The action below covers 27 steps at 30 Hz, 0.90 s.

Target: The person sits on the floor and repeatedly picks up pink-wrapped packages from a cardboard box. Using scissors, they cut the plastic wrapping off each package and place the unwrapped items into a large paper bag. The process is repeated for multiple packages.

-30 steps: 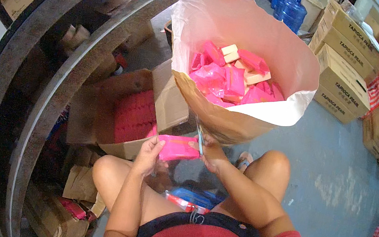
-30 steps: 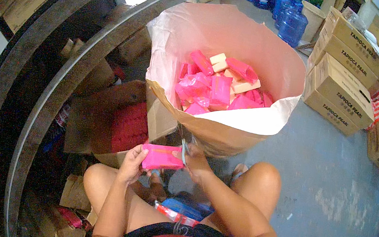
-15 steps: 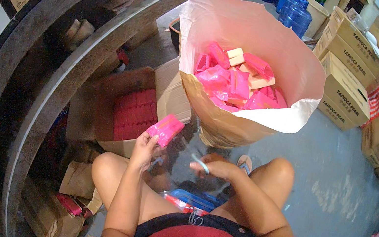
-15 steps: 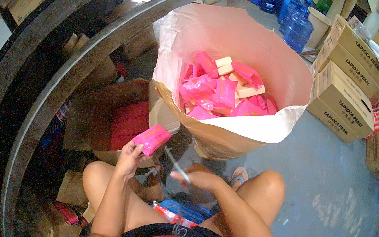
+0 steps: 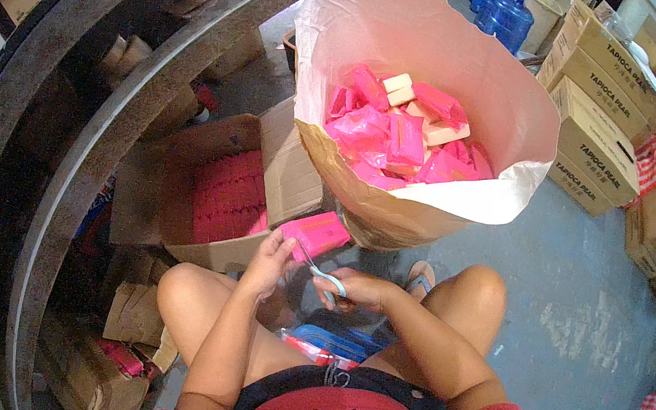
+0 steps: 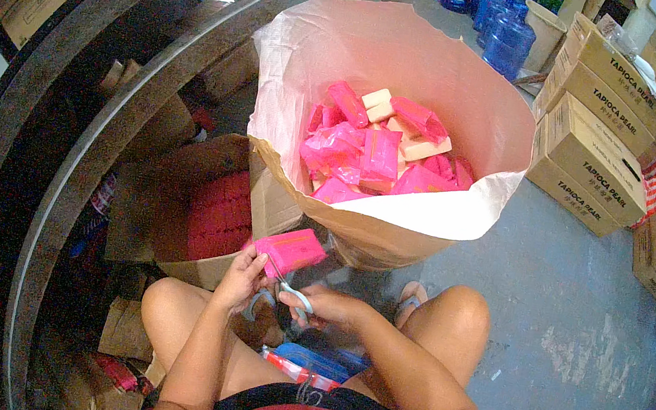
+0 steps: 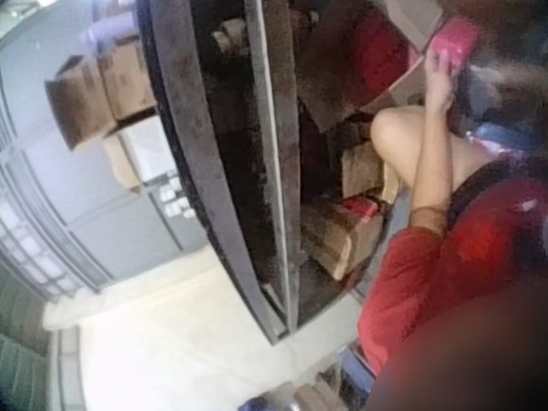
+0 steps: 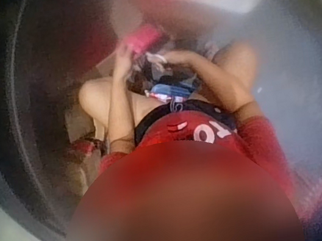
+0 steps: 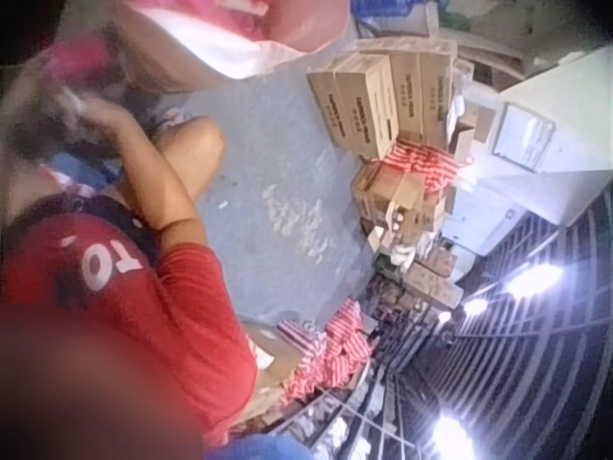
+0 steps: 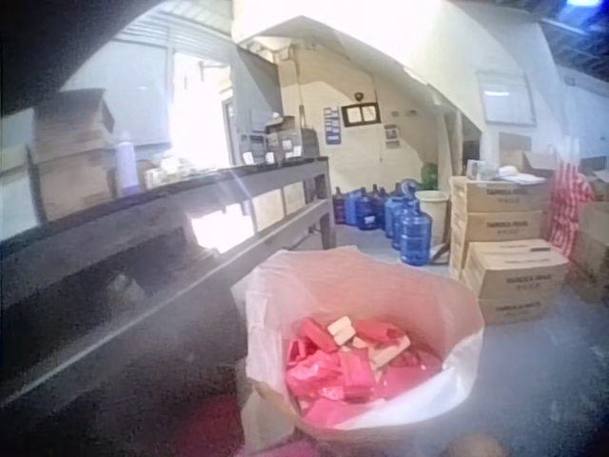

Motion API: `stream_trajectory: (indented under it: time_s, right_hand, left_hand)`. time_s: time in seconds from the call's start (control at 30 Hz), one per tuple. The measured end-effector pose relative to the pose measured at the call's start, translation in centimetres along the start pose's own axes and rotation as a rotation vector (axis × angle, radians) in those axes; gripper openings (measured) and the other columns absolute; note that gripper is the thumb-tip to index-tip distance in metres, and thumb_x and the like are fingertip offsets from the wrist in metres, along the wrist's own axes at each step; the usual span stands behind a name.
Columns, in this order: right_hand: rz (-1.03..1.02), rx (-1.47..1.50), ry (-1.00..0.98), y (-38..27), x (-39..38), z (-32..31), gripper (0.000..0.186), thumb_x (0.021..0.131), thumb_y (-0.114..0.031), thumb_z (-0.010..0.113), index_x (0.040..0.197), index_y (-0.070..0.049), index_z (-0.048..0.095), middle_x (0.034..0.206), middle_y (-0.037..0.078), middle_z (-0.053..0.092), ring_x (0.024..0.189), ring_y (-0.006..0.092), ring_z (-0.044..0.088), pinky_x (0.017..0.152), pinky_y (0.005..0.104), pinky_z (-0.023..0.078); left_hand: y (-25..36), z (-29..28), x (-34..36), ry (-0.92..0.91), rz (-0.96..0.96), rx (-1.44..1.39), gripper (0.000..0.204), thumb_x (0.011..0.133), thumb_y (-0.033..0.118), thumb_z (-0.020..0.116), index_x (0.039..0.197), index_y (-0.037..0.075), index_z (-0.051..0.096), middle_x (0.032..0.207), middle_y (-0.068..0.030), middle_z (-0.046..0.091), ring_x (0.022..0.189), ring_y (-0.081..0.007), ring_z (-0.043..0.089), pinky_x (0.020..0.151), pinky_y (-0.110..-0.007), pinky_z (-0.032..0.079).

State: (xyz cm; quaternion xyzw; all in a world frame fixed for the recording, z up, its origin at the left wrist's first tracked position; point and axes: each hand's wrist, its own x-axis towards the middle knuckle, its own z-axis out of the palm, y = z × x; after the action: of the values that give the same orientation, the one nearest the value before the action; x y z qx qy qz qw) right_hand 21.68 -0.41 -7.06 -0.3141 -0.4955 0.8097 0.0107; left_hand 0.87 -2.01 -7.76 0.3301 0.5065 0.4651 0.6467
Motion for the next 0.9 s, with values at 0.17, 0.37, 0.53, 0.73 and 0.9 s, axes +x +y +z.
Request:
stream_trajectory:
  time_s: [0.17,0.37,0.53,0.73,0.9]
  right_hand:
    - [0.000,0.086,0.005,0.1,0.0,0.5,0.050,0.092,-0.058,0.049,0.077,-0.011,0.054,0.064,-0.001,0.051,0.048,0.0074,0.036,0.044,0.0239,0.024]
    - [0.001,0.161,0.103,0.3,0.2,1.4,0.050,0.091,-0.058,0.051,0.073,-0.011,0.053,0.061,-0.001,0.048,0.046,0.0082,0.035,0.043,0.0243,0.024]
    - [0.005,0.094,0.306,0.0,0.4,2.2,0.047,0.089,-0.054,0.057,0.066,-0.013,0.051,0.057,-0.001,0.046,0.045,0.0081,0.036,0.042,0.0250,0.025]
    - [0.009,0.075,0.342,-0.5,0.4,2.0,0.047,0.086,-0.053,0.061,0.064,-0.013,0.049,0.056,-0.002,0.045,0.046,0.0079,0.036,0.042,0.0246,0.025]
    - [-0.020,0.134,0.255,-0.8,0.5,1.2,0.045,0.086,-0.053,0.062,0.065,-0.014,0.051,0.057,-0.002,0.045,0.046,0.0078,0.036,0.043,0.0248,0.024]
  left_hand:
    - [-0.1,0.3,0.1,-0.018,0.027,0.033,0.029,0.101,0.020,0.044,0.126,0.006,0.049,0.107,-0.0012,0.057,0.092,-0.0114,0.057,0.077,-0.026,0.049]
    - [-0.4,0.7,0.2,0.010,0.140,0.149,0.026,0.100,0.017,0.045,0.121,0.003,0.051,0.114,-0.0003,0.040,0.104,-0.0126,0.050,0.080,-0.027,0.048]
    - [0.0,0.9,0.5,0.075,0.166,0.176,0.026,0.098,0.014,0.047,0.120,0.000,0.051,0.118,-0.0033,0.035,0.111,-0.0160,0.047,0.088,-0.029,0.048]
    - [1.0,1.4,0.5,0.164,0.307,0.325,0.023,0.093,0.009,0.053,0.113,-0.002,0.059,0.121,-0.0090,0.039,0.113,-0.0195,0.046,0.095,-0.031,0.043]
    - [1.4,1.6,0.5,0.081,0.401,0.362,0.019,0.088,0.004,0.060,0.105,-0.004,0.063,0.122,-0.0065,0.038,0.107,-0.0166,0.051,0.088,-0.027,0.048]
